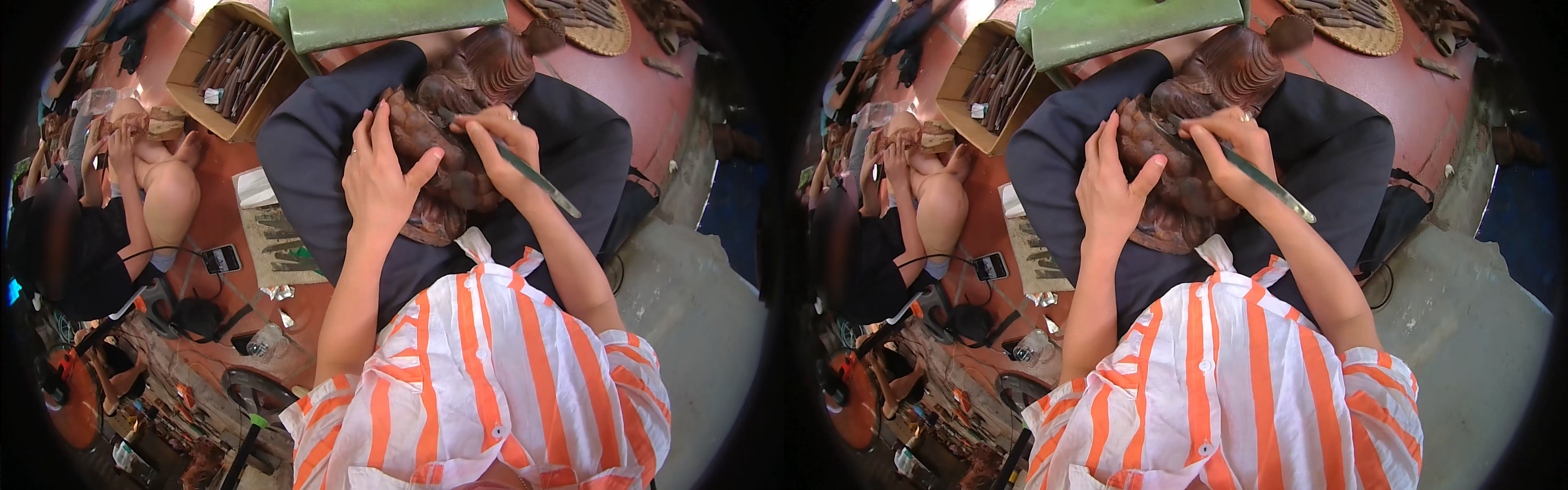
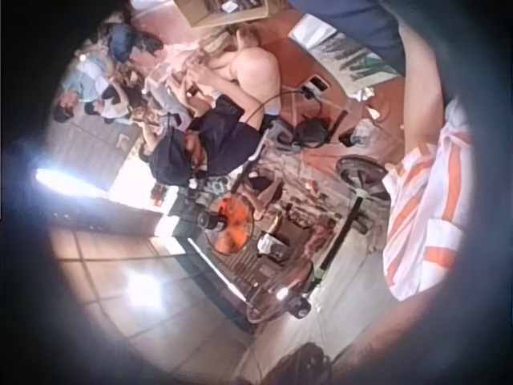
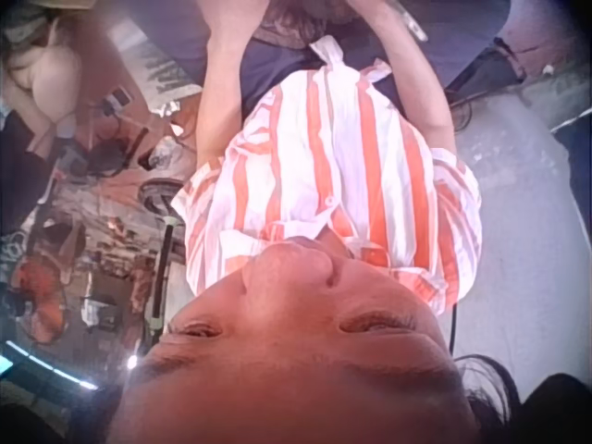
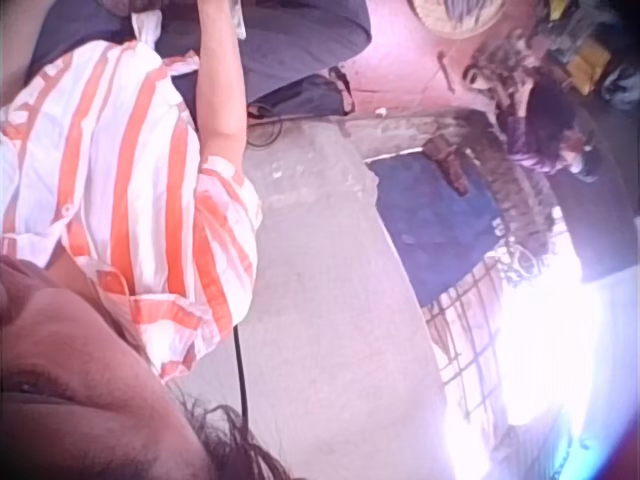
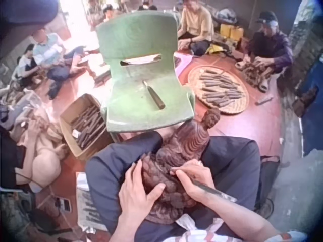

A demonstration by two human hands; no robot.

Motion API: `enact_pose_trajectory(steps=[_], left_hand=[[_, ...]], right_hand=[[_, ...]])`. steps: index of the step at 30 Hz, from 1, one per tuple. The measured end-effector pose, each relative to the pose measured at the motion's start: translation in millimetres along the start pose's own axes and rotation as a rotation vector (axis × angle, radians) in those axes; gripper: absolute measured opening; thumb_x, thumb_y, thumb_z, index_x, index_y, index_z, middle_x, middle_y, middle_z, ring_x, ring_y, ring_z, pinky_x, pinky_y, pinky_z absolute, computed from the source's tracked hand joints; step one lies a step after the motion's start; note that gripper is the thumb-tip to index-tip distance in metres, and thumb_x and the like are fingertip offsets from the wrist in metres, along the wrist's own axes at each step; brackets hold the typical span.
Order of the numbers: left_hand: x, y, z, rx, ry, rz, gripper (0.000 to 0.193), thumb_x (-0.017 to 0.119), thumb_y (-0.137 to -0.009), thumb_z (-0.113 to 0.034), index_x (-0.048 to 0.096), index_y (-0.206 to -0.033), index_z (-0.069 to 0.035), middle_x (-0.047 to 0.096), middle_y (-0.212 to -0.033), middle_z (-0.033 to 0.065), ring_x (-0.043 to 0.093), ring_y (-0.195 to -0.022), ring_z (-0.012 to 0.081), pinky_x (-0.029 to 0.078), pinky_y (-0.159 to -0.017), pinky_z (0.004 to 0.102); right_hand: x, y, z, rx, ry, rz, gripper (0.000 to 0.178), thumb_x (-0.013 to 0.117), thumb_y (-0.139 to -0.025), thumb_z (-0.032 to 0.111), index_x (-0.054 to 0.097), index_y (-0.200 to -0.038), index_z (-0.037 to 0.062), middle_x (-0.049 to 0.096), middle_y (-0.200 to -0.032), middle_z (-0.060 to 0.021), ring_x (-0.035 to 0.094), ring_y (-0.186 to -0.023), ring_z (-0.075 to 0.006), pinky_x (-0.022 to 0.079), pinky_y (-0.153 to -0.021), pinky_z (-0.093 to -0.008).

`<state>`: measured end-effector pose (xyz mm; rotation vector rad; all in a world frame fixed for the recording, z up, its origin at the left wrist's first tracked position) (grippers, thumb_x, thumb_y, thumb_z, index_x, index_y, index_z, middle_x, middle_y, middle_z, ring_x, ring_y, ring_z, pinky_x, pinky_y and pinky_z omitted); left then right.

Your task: The person carves a wooden sculpture of a seated figure using a small chisel and mallet. They hold the sculpture on their lap and repeatedly chip away at the surface, occasionally rotating the piece to access different areas.

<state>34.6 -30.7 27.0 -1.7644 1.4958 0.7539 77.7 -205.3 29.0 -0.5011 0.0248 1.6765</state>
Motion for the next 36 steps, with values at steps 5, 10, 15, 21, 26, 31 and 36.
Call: enact_pose_trajectory(steps=[5,10,15,21,26,31,36], left_hand=[[-0.2,1.2,0.0,0.005,-0.003,-0.002,0.085,0.062,-0.078,-0.059,0.039,-0.136,-0.001,0.045,-0.131,0.0272,0.054,-0.108,0.0452,0.046,-0.088,0.0472],[-1.3,0.3,-0.1,-0.006,0.002,0.009,0.085,0.062,-0.079,-0.059,0.039,-0.137,-0.001,0.045,-0.131,0.0268,0.054,-0.108,0.0449,0.046,-0.088,0.0473],[-0.5,1.2,0.0,-0.002,-0.014,0.011,0.085,0.063,-0.078,-0.059,0.039,-0.137,-0.001,0.045,-0.132,0.0268,0.053,-0.109,0.0447,0.046,-0.089,0.0471],[-0.2,1.8,-0.4,0.004,-0.003,0.006,0.085,0.063,-0.079,-0.058,0.039,-0.137,-0.002,0.045,-0.132,0.0272,0.053,-0.109,0.0454,0.046,-0.089,0.0471],[0.1,2.2,-0.6,0.014,-0.013,-0.001,0.085,0.062,-0.079,-0.059,0.038,-0.137,-0.001,0.045,-0.131,0.0274,0.054,-0.108,0.0454,0.046,-0.089,0.0472],[-0.5,1.0,-3.2,0.015,-0.016,0.002,0.085,0.062,-0.079,-0.058,0.039,-0.136,-0.001,0.045,-0.131,0.0273,0.054,-0.107,0.0453,0.046,-0.088,0.0474],[-1.9,2.9,-2.7,0.014,-0.013,-0.012,0.084,0.064,-0.079,-0.057,0.039,-0.136,0.000,0.046,-0.130,0.0284,0.054,-0.106,0.0454,0.047,-0.086,0.0471]], right_hand=[[1.5,-7.6,10.8,0.025,-0.027,0.026,0.013,0.061,-0.086,0.007,0.072,-0.090,0.0010,0.070,-0.082,-0.0085,0.061,-0.079,-0.0181,0.047,-0.074,-0.0295],[-1.9,10.6,-6.2,0.070,-0.052,0.020,0.014,0.060,-0.087,0.008,0.072,-0.091,0.0005,0.070,-0.082,-0.0085,0.061,-0.080,-0.0182,0.047,-0.074,-0.0293],[-1.4,-3.5,1.7,0.084,-0.062,0.021,0.016,0.060,-0.087,0.010,0.071,-0.091,-0.0007,0.070,-0.081,-0.0081,0.061,-0.080,-0.0167,0.047,-0.074,-0.0288],[-2.7,4.8,-2.1,0.129,-0.129,0.013,0.015,0.061,-0.087,0.010,0.072,-0.089,-0.0003,0.070,-0.080,-0.0092,0.060,-0.077,-0.0161,0.046,-0.071,-0.0285],[-1.5,6.2,14.8,-0.042,0.087,-0.008,0.009,0.064,-0.081,0.008,0.072,-0.083,0.0038,0.067,-0.074,-0.0073,0.061,-0.071,-0.0219,0.047,-0.069,-0.0323],[-0.2,-5.9,30.3,-0.124,0.188,-0.041,0.006,0.066,-0.078,0.006,0.071,-0.081,0.0043,0.067,-0.073,-0.0056,0.061,-0.073,-0.0216,0.042,-0.072,-0.0330],[4.4,4.2,41.5,-0.190,0.390,0.011,0.004,0.068,-0.076,0.005,0.070,-0.079,0.0054,0.067,-0.073,-0.0042,0.061,-0.074,-0.0207,0.039,-0.074,-0.0339]])
Point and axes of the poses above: each hand's wrist, its own y-axis away from the middle knuckle, its own x-axis out of the palm, z = x × y, the point moved 9 cm from there along -y, towards the middle knuckle
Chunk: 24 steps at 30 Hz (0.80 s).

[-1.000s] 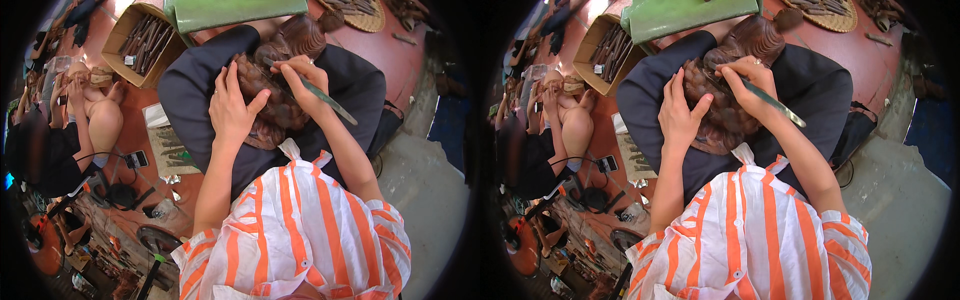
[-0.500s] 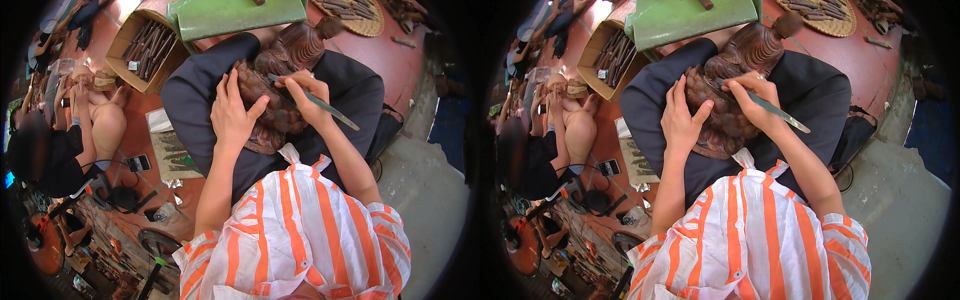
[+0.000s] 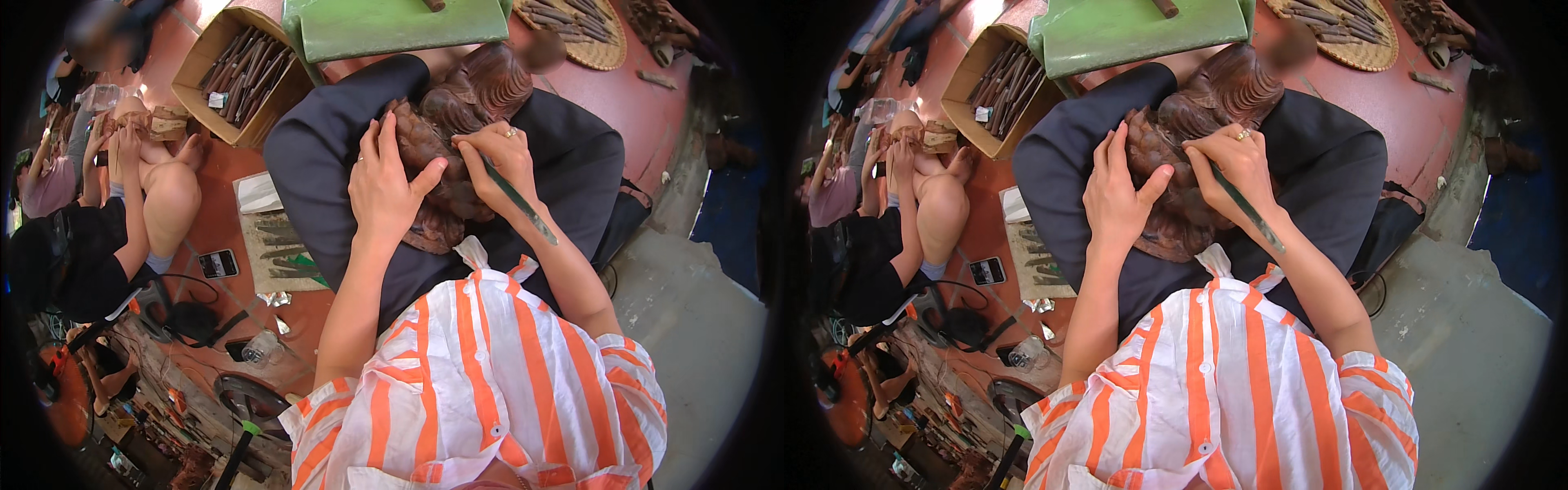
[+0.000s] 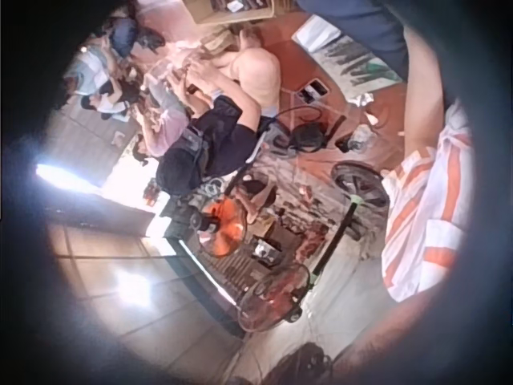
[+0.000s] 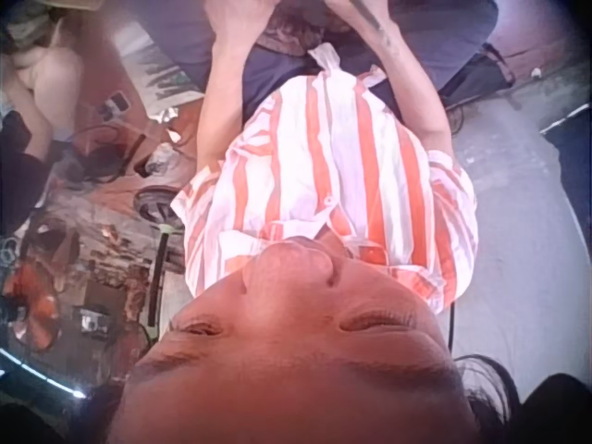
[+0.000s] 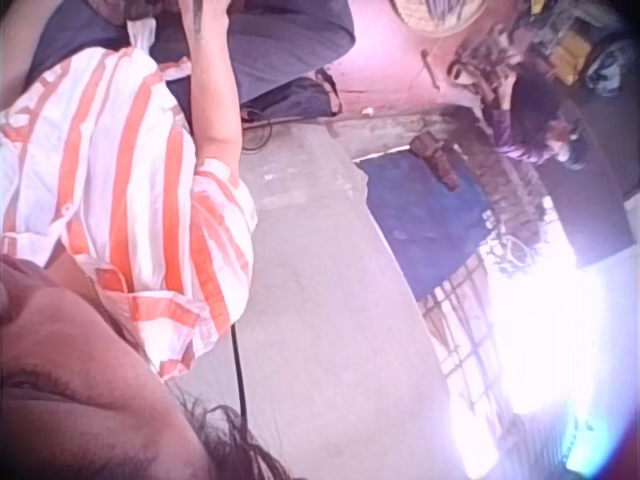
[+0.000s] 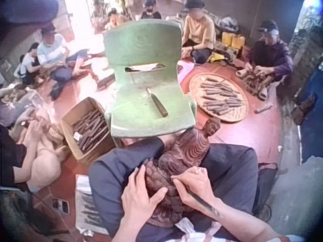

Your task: The person carves a wooden sculpture of a seated figure using a small chisel and mallet. They hold the sculpture on their lap and repeatedly chip away at the surface, occasionally rotating the piece to access different areas.

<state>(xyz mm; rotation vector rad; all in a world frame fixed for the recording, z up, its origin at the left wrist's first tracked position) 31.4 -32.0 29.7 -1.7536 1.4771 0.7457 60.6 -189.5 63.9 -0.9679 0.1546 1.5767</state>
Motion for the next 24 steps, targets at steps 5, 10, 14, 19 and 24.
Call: enact_pose_trajectory(steps=[5,10,14,19,24], left_hand=[[-0.5,0.8,-0.5,-0.015,-0.003,-0.007,0.082,0.065,-0.078,-0.054,0.040,-0.136,-0.001,0.047,-0.130,0.0268,0.054,-0.107,0.0442,0.047,-0.087,0.0463],[-3.2,0.8,-4.7,-0.011,0.005,-0.005,0.079,0.066,-0.079,-0.051,0.040,-0.136,-0.003,0.046,-0.132,0.0233,0.053,-0.111,0.0420,0.046,-0.089,0.0455],[-4.1,1.8,-2.8,-0.012,0.026,-0.018,0.079,0.068,-0.078,-0.049,0.040,-0.136,-0.003,0.046,-0.131,0.0246,0.053,-0.111,0.0425,0.046,-0.089,0.0455],[-4.1,1.5,-3.2,0.004,0.033,-0.032,0.079,0.070,-0.077,-0.047,0.041,-0.136,-0.003,0.047,-0.129,0.0257,0.053,-0.110,0.0426,0.046,-0.088,0.0456],[-5.4,-0.9,-1.5,0.004,0.046,-0.055,0.078,0.069,-0.078,-0.047,0.041,-0.136,-0.003,0.047,-0.128,0.0267,0.053,-0.111,0.0421,0.046,-0.088,0.0453]], right_hand=[[-0.3,-24.9,15.3,-0.077,0.047,-0.021,0.005,0.068,-0.076,0.005,0.070,-0.081,0.0058,0.067,-0.073,-0.0032,0.061,-0.075,-0.0203,0.039,-0.076,-0.0337],[1.5,-6.0,14.4,-0.082,0.118,0.026,0.002,0.067,-0.077,0.005,0.068,-0.079,0.0062,0.066,-0.073,-0.0035,0.061,-0.075,-0.0204,0.038,-0.074,-0.0345],[1.8,-27.9,26.5,-0.105,0.123,-0.003,0.003,0.067,-0.077,0.006,0.069,-0.079,0.0068,0.067,-0.073,-0.0029,0.062,-0.075,-0.0194,0.038,-0.075,-0.0337],[5.1,-11.7,22.9,-0.061,0.144,0.061,0.003,0.066,-0.077,0.005,0.069,-0.079,0.0053,0.066,-0.073,-0.0048,0.062,-0.073,-0.0210,0.039,-0.074,-0.0343],[5.7,-14.5,31.1,-0.108,0.190,0.057,0.003,0.067,-0.077,0.005,0.069,-0.079,0.0050,0.066,-0.073,-0.0052,0.062,-0.074,-0.0215,0.040,-0.074,-0.0348]])
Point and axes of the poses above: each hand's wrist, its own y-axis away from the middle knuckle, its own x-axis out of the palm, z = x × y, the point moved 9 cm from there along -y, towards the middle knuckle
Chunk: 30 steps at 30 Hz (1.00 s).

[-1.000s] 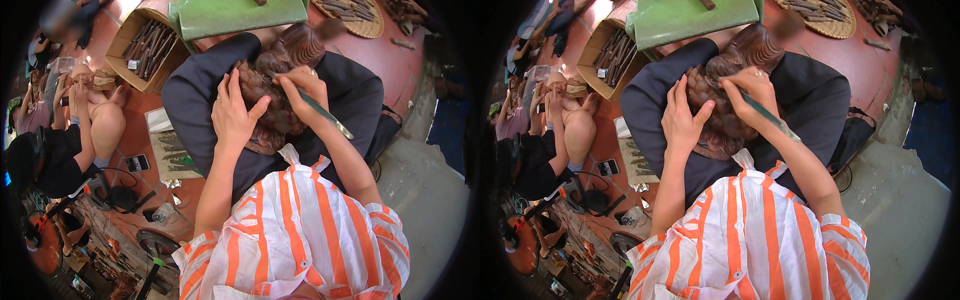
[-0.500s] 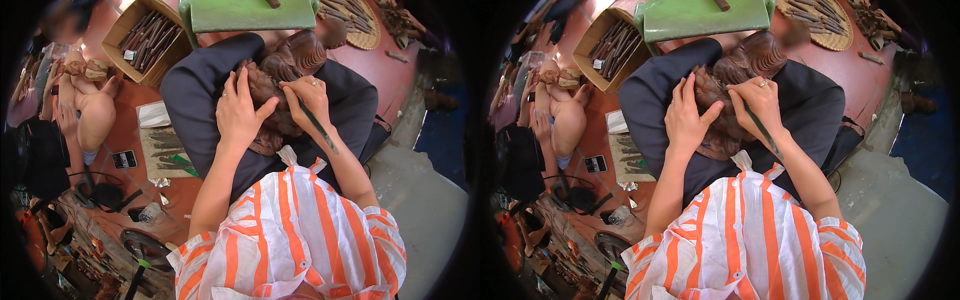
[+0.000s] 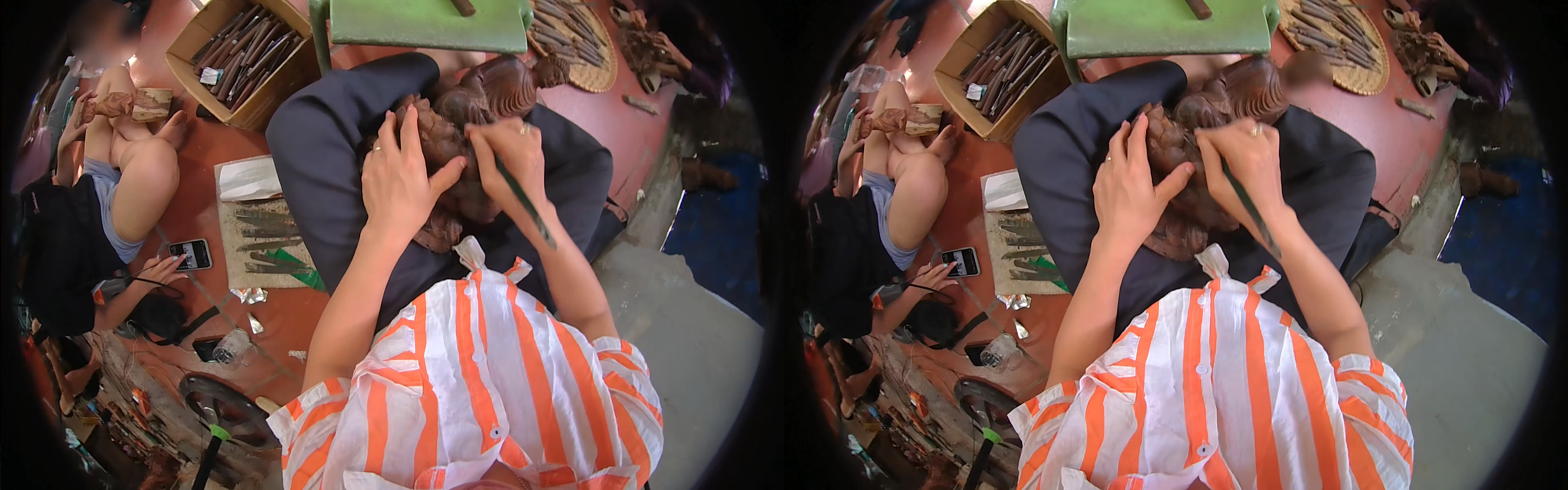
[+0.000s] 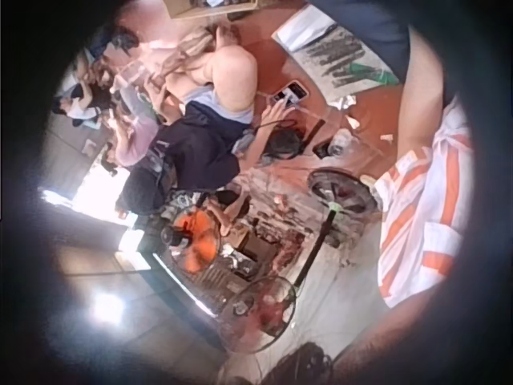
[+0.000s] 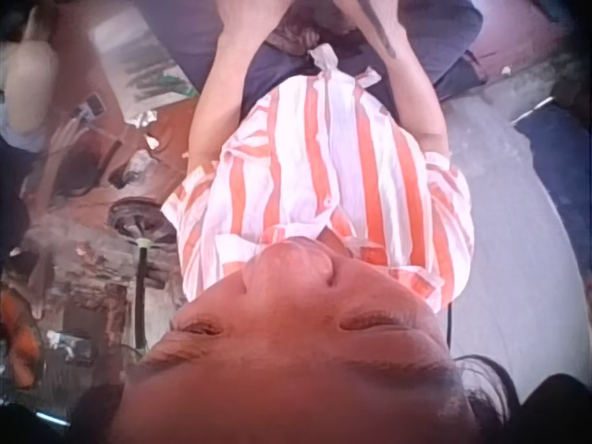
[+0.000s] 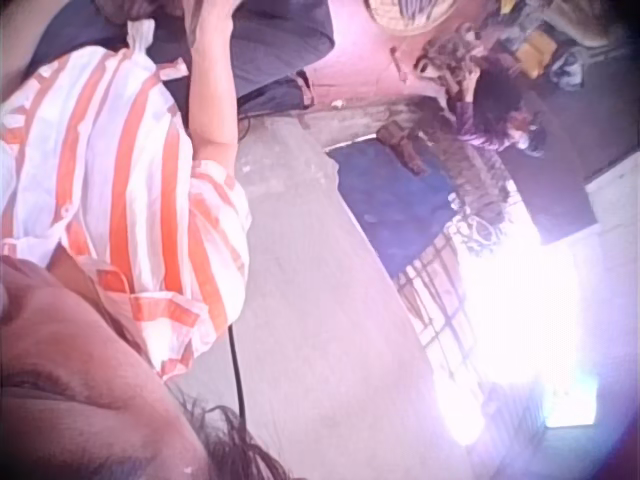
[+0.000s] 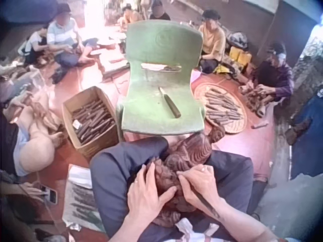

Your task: The person carves a wooden sculpture of a seated figure using a small chisel and mallet. They hold the sculpture on their lap and repeatedly chip away at the surface, occasionally rotating the piece to access different areas.

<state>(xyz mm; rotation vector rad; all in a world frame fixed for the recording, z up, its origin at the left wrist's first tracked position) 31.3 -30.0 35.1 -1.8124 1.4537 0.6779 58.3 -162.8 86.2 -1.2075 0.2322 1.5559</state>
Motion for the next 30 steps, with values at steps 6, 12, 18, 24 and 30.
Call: enact_pose_trajectory(steps=[6,12,18,24,30], left_hand=[[0.8,3.1,-1.8,-0.011,0.000,0.034,0.079,0.068,-0.078,-0.048,0.041,-0.136,-0.002,0.047,-0.128,0.0271,0.053,-0.112,0.0415,0.047,-0.088,0.0448],[1.3,2.0,-4.4,0.034,-0.039,0.001,0.083,0.070,-0.075,-0.051,0.043,-0.131,0.003,0.047,-0.128,0.0318,0.058,-0.103,0.0398,0.048,-0.085,0.0428],[2.5,1.5,-0.9,-0.004,-0.011,0.033,0.082,0.070,-0.076,-0.049,0.041,-0.135,0.000,0.047,-0.129,0.0281,0.055,-0.109,0.0411,0.047,-0.086,0.0445],[0.7,2.4,-4.5,0.000,0.000,0.015,0.083,0.069,-0.076,-0.050,0.041,-0.135,0.001,0.047,-0.128,0.0294,0.055,-0.108,0.0413,0.047,-0.086,0.0443],[4.1,3.3,-5.5,0.000,-0.011,0.027,0.082,0.069,-0.076,-0.050,0.041,-0.133,0.002,0.047,-0.128,0.0296,0.056,-0.107,0.0409,0.048,-0.086,0.0441]], right_hand=[[-0.3,-14.9,6.5,0.002,0.007,-0.003,0.004,0.066,-0.078,0.004,0.069,-0.081,0.0045,0.066,-0.072,-0.0056,0.062,-0.073,-0.0222,0.040,-0.074,-0.0355],[2.3,-2.8,-0.1,0.038,0.005,0.032,0.006,0.065,-0.078,0.003,0.069,-0.082,0.0045,0.066,-0.073,-0.0061,0.061,-0.073,-0.0230,0.040,-0.074,-0.0357],[1.0,0.0,-2.1,0.040,0.031,0.016,0.005,0.065,-0.078,0.004,0.069,-0.082,0.0044,0.065,-0.072,-0.0061,0.061,-0.073,-0.0224,0.039,-0.074,-0.0356],[0.2,-8.6,4.3,0.055,0.037,0.009,0.006,0.065,-0.079,0.005,0.070,-0.082,0.0043,0.065,-0.071,-0.0062,0.061,-0.073,-0.0224,0.039,-0.075,-0.0351],[-0.9,2.4,-1.2,0.083,0.028,0.016,0.006,0.065,-0.079,0.004,0.070,-0.082,0.0045,0.065,-0.073,-0.0066,0.061,-0.072,-0.0234,0.040,-0.073,-0.0349]])
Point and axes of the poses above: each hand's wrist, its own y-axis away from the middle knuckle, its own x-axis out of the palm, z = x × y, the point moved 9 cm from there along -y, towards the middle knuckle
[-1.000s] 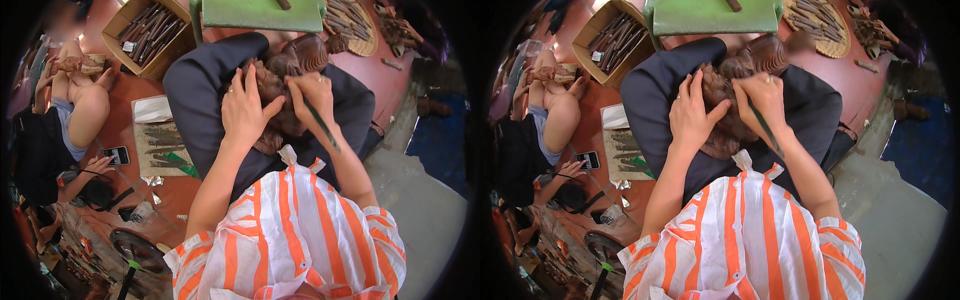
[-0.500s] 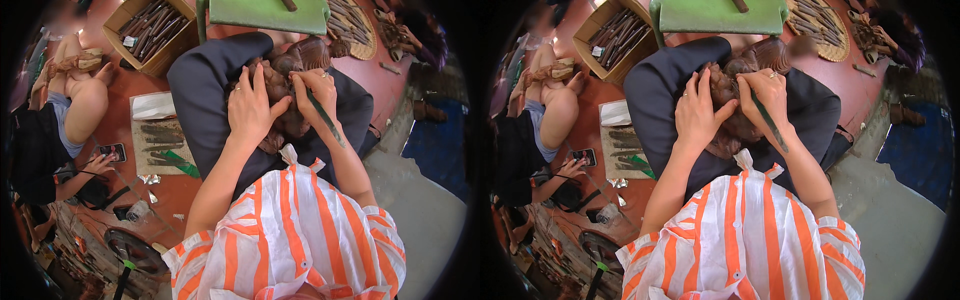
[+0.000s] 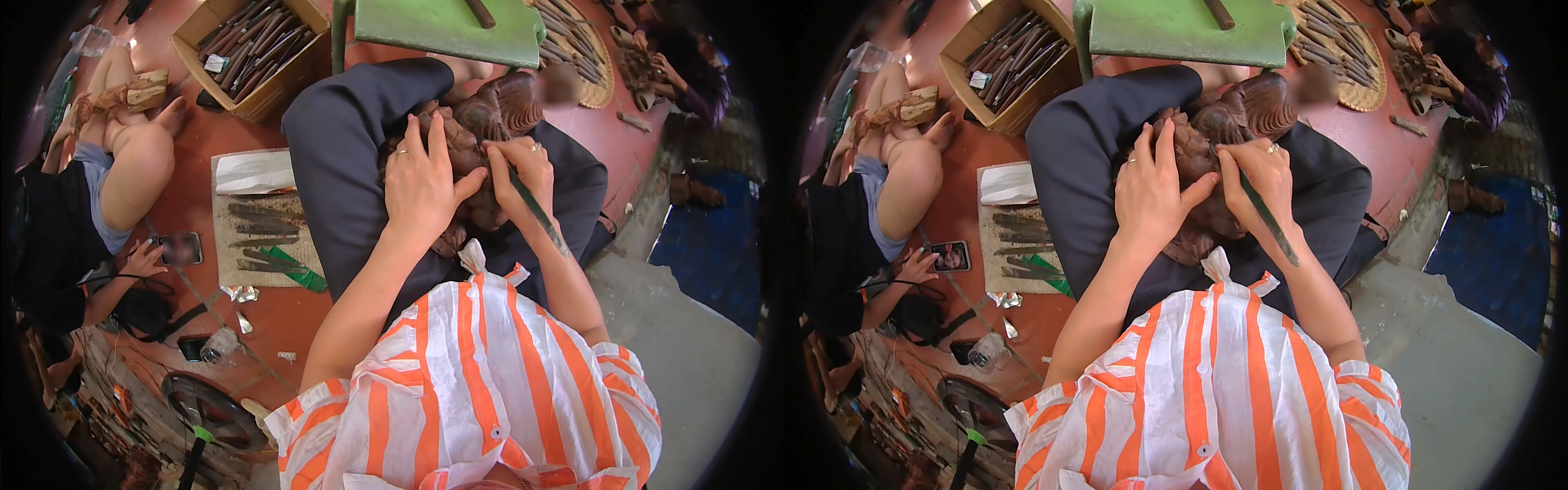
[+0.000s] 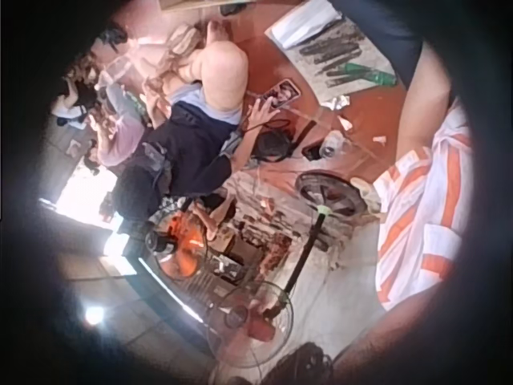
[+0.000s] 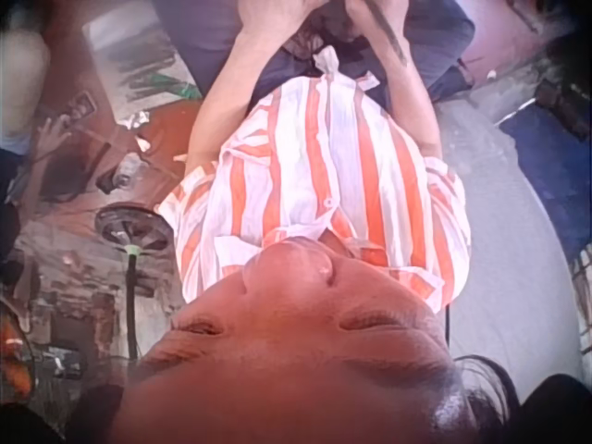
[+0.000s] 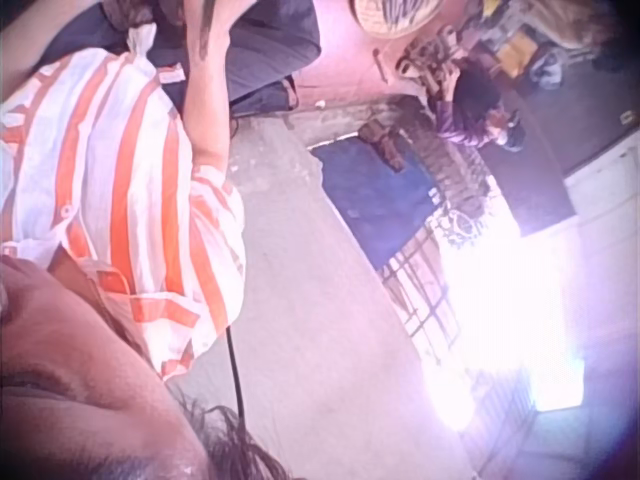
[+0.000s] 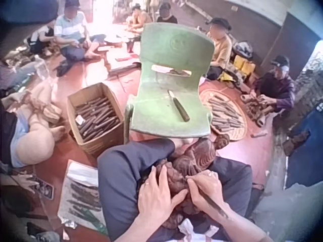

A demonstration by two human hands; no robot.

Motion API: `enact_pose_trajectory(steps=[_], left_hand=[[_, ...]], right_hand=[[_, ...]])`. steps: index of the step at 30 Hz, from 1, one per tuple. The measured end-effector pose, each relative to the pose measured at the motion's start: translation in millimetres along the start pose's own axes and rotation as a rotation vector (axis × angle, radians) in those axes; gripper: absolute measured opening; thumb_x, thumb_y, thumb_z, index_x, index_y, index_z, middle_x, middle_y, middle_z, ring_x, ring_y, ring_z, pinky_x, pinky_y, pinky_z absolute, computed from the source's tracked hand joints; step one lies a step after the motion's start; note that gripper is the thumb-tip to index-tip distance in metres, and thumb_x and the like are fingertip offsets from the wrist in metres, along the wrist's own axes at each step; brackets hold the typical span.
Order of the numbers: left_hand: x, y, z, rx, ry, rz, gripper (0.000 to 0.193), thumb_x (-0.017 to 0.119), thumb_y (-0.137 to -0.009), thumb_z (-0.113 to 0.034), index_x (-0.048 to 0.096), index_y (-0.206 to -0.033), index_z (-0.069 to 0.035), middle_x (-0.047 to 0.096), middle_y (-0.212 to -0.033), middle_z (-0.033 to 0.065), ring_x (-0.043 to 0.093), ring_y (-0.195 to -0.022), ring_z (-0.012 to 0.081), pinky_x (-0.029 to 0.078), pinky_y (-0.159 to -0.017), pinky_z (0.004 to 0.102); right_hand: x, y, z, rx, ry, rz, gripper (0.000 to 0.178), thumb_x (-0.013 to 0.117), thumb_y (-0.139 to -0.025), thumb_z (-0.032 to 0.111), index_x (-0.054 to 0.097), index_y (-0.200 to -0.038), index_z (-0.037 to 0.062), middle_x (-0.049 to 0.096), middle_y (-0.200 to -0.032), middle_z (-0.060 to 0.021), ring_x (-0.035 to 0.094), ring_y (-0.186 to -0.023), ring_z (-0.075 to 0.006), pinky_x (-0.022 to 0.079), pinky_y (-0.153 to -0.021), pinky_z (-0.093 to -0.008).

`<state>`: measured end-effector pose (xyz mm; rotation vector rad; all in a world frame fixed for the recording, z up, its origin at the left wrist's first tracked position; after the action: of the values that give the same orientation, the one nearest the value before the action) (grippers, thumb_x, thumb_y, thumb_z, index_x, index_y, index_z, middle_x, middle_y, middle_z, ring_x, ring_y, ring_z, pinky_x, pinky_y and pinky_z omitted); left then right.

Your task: The person carves a wooden sculpture of a seated figure using a small chisel and mallet. They hold the sculpture on their lap and repeatedly chip away at the surface, occasionally rotating the piece to access different areas.

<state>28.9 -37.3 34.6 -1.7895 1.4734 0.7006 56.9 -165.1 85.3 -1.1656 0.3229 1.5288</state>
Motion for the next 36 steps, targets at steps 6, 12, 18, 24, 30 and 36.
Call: enact_pose_trajectory(steps=[6,12,18,24,30,36], left_hand=[[-0.4,1.0,1.0,0.005,0.003,0.002,0.084,0.070,-0.076,-0.050,0.040,-0.134,0.003,0.046,-0.128,0.0301,0.056,-0.107,0.0410,0.047,-0.086,0.0444],[-0.3,0.6,0.1,0.013,0.001,-0.018,0.084,0.070,-0.075,-0.050,0.040,-0.134,0.002,0.046,-0.128,0.0302,0.056,-0.106,0.0416,0.047,-0.086,0.0447],[0.9,0.3,-1.8,0.011,-0.018,-0.018,0.084,0.069,-0.076,-0.051,0.040,-0.134,0.002,0.046,-0.128,0.0296,0.056,-0.107,0.0413,0.048,-0.086,0.0445],[-0.5,0.1,0.2,-0.001,-0.005,0.009,0.083,0.069,-0.076,-0.052,0.041,-0.134,0.002,0.046,-0.129,0.0293,0.055,-0.108,0.0407,0.048,-0.086,0.0444],[-2.1,-1.7,0.2,0.014,-0.006,-0.027,0.084,0.068,-0.077,-0.052,0.041,-0.133,0.003,0.046,-0.128,0.0303,0.056,-0.107,0.0410,0.048,-0.086,0.0443],[2.3,-0.9,0.3,-0.005,0.001,0.021,0.082,0.069,-0.076,-0.050,0.041,-0.134,0.002,0.046,-0.129,0.0293,0.055,-0.108,0.0414,0.047,-0.087,0.0449]], right_hand=[[3.6,11.6,-9.7,0.068,-0.015,0.023,0.006,0.065,-0.079,0.004,0.070,-0.083,0.0042,0.065,-0.072,-0.0080,0.061,-0.072,-0.0242,0.041,-0.069,-0.0342],[-0.2,-10.8,-3.5,0.011,-0.063,-0.060,0.006,0.065,-0.079,0.005,0.071,-0.082,0.0050,0.065,-0.072,-0.0067,0.060,-0.068,-0.0210,0.040,-0.071,-0.0321],[-2.1,6.4,-5.6,0.057,-0.055,-0.007,0.007,0.065,-0.079,0.005,0.070,-0.084,0.0045,0.066,-0.072,-0.0066,0.061,-0.072,-0.0215,0.040,-0.072,-0.0325],[-1.0,13.5,-9.8,0.028,-0.015,0.010,0.007,0.065,-0.080,0.004,0.070,-0.084,0.0044,0.066,-0.074,-0.0077,0.061,-0.071,-0.0223,0.042,-0.070,-0.0337],[-0.4,-4.8,-8.0,0.028,-0.080,-0.042,0.008,0.065,-0.080,0.004,0.070,-0.085,0.0048,0.066,-0.074,-0.0081,0.061,-0.071,-0.0238,0.043,-0.072,-0.0344],[-0.7,8.1,-12.5,0.085,-0.034,0.022,0.007,0.065,-0.079,0.004,0.070,-0.084,0.0051,0.067,-0.075,-0.0074,0.062,-0.071,-0.0236,0.043,-0.072,-0.0349]])
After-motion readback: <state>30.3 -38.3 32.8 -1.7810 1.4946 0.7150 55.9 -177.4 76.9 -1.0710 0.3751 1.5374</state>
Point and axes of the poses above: each hand's wrist, its own y-axis away from the middle knuckle, its own x-axis out of the palm, z = x × y, the point moved 9 cm from there along -y, towards the middle knuckle
